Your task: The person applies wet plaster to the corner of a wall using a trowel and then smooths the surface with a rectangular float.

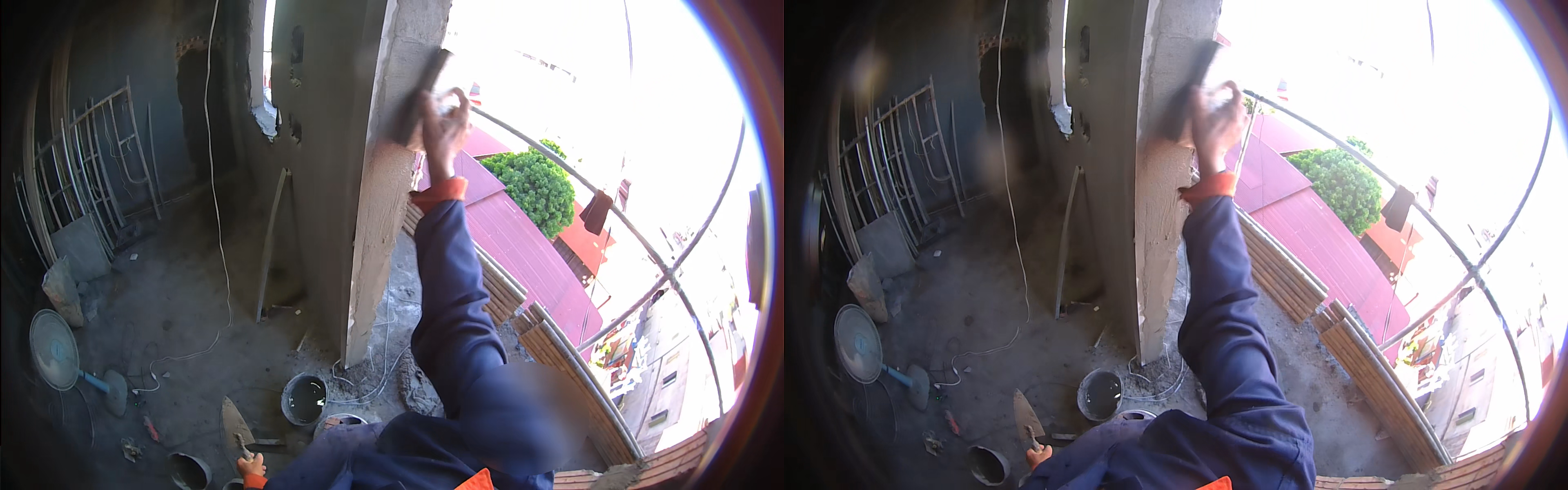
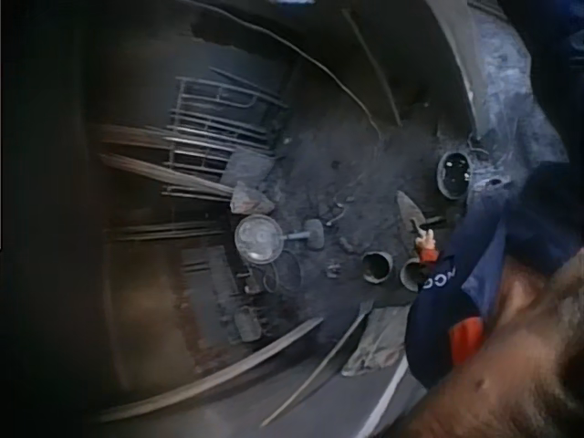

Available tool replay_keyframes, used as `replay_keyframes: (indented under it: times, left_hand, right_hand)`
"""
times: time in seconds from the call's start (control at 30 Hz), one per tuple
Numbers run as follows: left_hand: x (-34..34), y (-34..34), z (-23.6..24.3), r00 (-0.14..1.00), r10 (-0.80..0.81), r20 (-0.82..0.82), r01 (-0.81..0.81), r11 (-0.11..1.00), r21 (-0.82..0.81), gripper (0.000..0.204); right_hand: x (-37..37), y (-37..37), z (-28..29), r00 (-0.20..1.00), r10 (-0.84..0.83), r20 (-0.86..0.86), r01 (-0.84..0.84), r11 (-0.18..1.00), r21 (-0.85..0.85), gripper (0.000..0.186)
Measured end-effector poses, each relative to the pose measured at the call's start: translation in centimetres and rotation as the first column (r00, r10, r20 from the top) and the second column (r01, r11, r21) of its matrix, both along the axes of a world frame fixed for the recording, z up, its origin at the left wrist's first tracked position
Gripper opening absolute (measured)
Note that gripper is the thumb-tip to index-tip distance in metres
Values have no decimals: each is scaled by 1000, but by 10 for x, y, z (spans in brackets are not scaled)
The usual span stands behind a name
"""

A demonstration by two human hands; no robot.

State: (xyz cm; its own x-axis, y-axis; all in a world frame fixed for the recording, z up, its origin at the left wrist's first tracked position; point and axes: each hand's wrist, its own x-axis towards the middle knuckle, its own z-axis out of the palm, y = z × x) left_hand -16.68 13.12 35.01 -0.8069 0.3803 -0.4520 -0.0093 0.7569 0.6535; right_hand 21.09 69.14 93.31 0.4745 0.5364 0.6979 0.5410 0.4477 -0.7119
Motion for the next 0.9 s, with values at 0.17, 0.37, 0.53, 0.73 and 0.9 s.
replay_keyframes:
  times: [0.17,0.37,0.53,0.73,0.9]
  left_hand:
    - [17,-1,-6,1000,-4,28,3,1000,28,33]
    - [-17,-59,-120,491,-654,-576,710,683,-170,53]
    - [-16,-71,-146,133,-685,-716,843,458,-282,55]
    - [-10,-53,-139,346,-720,-602,761,590,-269,51]
    - [2,-21,-133,556,-700,-448,704,683,-193,47]
  right_hand:
    - [30,-9,0,992,105,-72,-99,992,84,73]
    - [-54,-42,50,973,18,229,-92,943,319,74]
    - [68,35,37,967,37,-252,-11,995,104,87]
    - [-51,-42,74,968,79,237,-139,958,250,75]
    - [37,36,86,993,92,-76,-77,981,177,76]
